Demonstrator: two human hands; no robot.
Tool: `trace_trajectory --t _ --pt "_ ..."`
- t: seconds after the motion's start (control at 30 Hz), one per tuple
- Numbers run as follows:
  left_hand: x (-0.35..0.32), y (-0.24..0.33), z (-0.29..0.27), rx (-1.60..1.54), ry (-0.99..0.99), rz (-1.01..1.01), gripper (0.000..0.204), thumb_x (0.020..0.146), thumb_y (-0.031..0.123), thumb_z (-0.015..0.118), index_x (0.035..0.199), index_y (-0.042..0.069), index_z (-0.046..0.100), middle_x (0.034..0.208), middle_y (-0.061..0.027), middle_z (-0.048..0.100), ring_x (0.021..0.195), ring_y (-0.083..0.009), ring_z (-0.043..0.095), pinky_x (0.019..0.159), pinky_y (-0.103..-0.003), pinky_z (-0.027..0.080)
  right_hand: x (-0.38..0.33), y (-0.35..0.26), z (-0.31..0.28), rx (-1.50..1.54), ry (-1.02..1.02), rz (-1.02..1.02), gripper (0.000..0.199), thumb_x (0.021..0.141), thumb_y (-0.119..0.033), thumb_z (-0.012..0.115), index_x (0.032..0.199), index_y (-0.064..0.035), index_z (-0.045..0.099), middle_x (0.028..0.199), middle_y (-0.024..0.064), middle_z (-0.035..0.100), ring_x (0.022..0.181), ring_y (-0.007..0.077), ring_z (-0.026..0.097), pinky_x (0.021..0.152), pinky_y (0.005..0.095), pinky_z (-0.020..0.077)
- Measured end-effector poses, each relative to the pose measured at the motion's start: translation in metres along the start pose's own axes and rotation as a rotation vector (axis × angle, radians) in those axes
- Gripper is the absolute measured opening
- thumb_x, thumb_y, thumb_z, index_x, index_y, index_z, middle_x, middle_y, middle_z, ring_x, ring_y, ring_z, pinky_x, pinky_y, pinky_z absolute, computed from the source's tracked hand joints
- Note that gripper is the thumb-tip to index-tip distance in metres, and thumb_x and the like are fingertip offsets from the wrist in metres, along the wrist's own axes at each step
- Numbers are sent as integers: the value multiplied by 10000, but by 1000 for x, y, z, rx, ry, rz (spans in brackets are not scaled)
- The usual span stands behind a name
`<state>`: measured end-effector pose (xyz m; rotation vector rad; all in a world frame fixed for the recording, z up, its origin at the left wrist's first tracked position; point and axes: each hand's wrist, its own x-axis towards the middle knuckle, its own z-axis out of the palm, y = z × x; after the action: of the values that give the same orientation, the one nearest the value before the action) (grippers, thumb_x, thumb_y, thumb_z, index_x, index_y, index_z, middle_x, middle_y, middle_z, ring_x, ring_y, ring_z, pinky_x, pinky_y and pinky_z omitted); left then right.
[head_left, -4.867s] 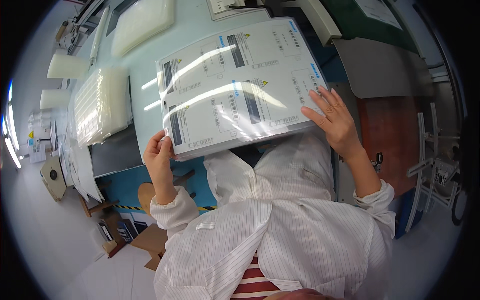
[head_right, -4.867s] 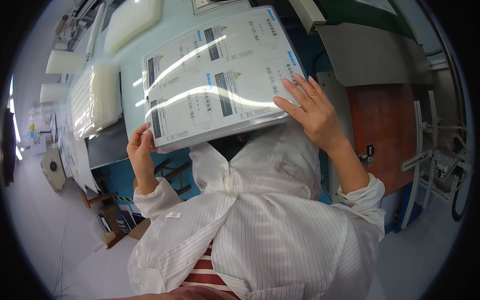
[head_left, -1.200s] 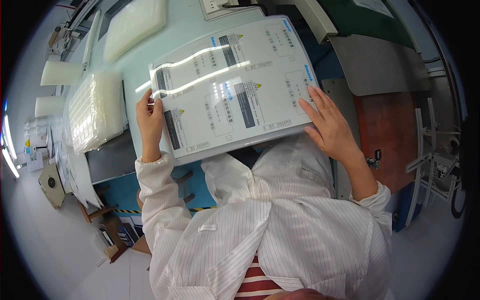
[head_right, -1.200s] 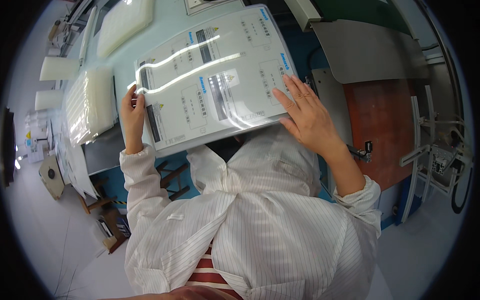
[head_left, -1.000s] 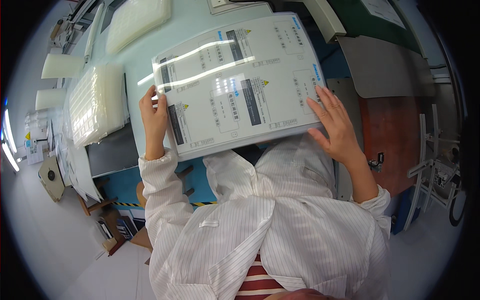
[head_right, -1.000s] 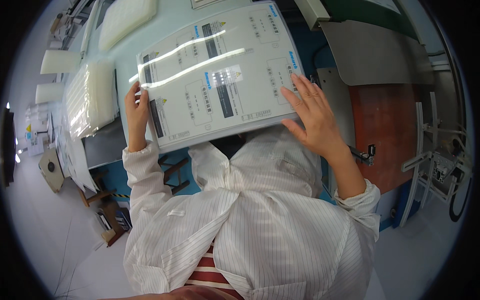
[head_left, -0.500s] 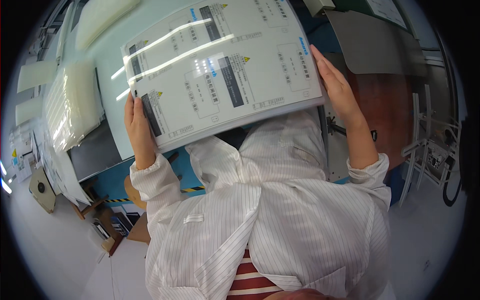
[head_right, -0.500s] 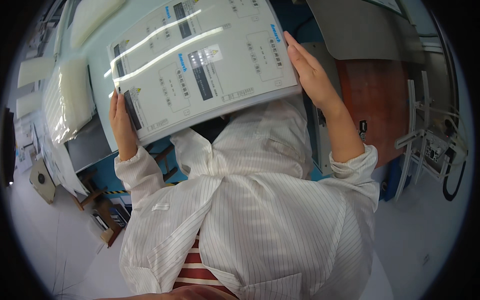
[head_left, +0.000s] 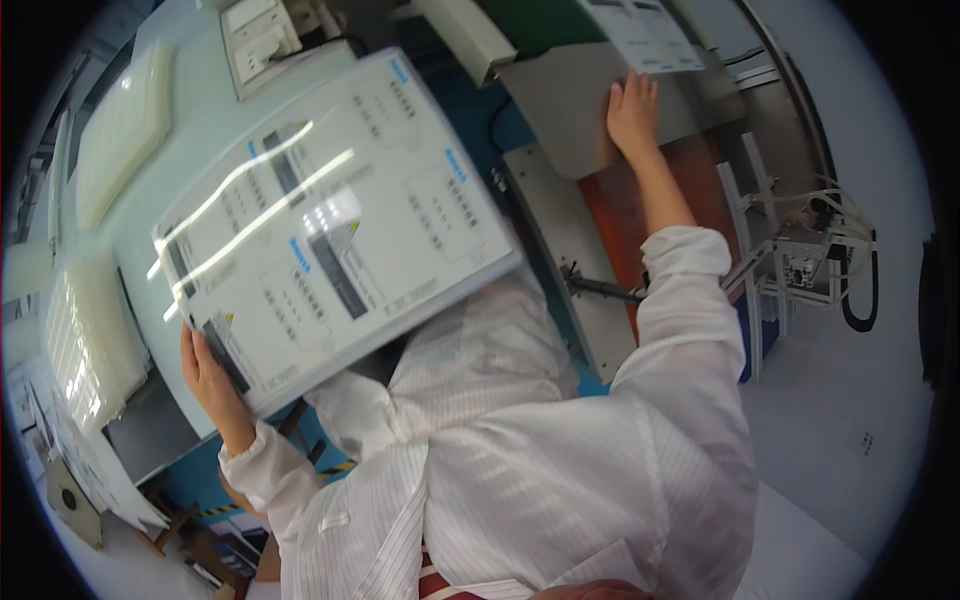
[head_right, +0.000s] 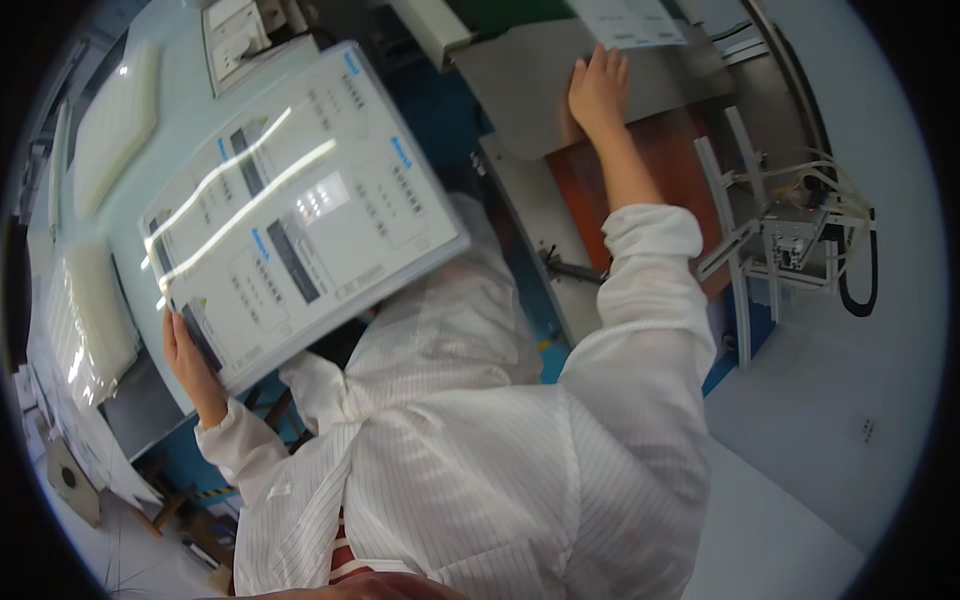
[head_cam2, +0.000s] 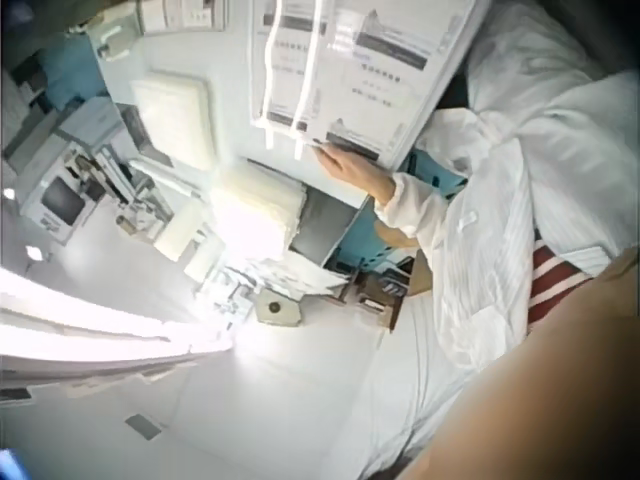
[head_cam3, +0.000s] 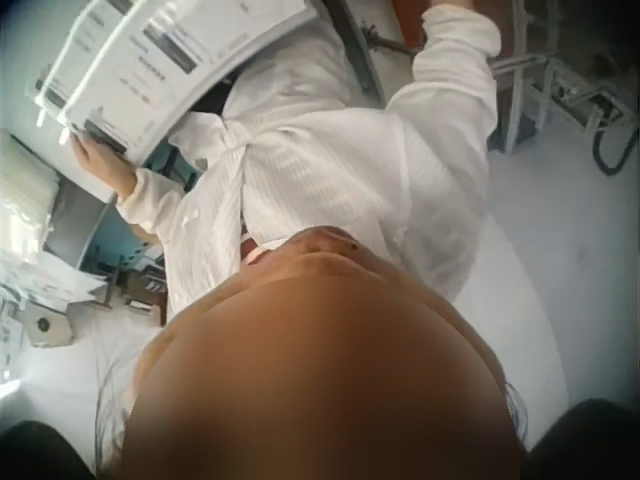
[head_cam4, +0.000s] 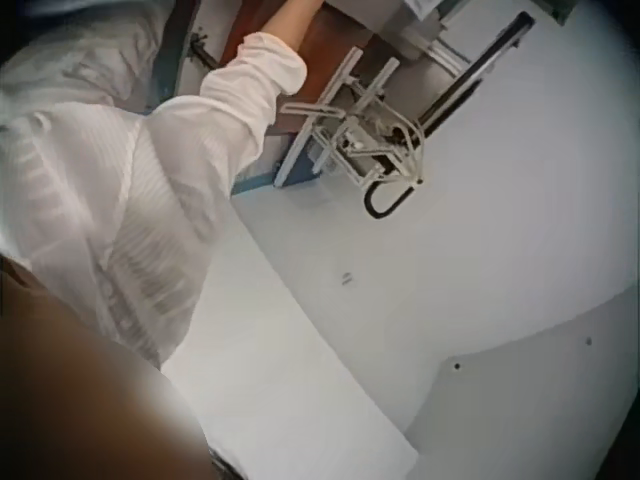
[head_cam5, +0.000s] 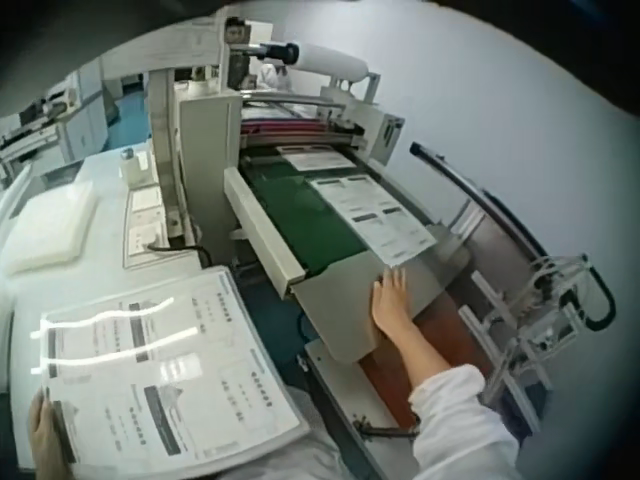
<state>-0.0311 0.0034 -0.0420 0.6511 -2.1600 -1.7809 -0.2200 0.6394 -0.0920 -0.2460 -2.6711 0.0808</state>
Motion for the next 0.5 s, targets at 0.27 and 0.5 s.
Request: trace_trajectory --t 0.27,0.5 --pt "0 6 2 60 8 0 435 1013 222 455 1335 -71 457 1173 -100 592 969 -111 561 836 -229 458 32 14 3 -22 -55 198 571 970 -367 408 1418 -17 346 1495 228 285 1408 379 214 1128 543 165" --pt "0 8 3 75 27 17 454 1010 243 468 1339 -68 451 1135 -99 601 935 -104 564 810 -223 461 45 19 6 -60 -18 118 552 961 -372 408 1398 -34 396 1480 203 333 1391 358 264 1132 525 174"
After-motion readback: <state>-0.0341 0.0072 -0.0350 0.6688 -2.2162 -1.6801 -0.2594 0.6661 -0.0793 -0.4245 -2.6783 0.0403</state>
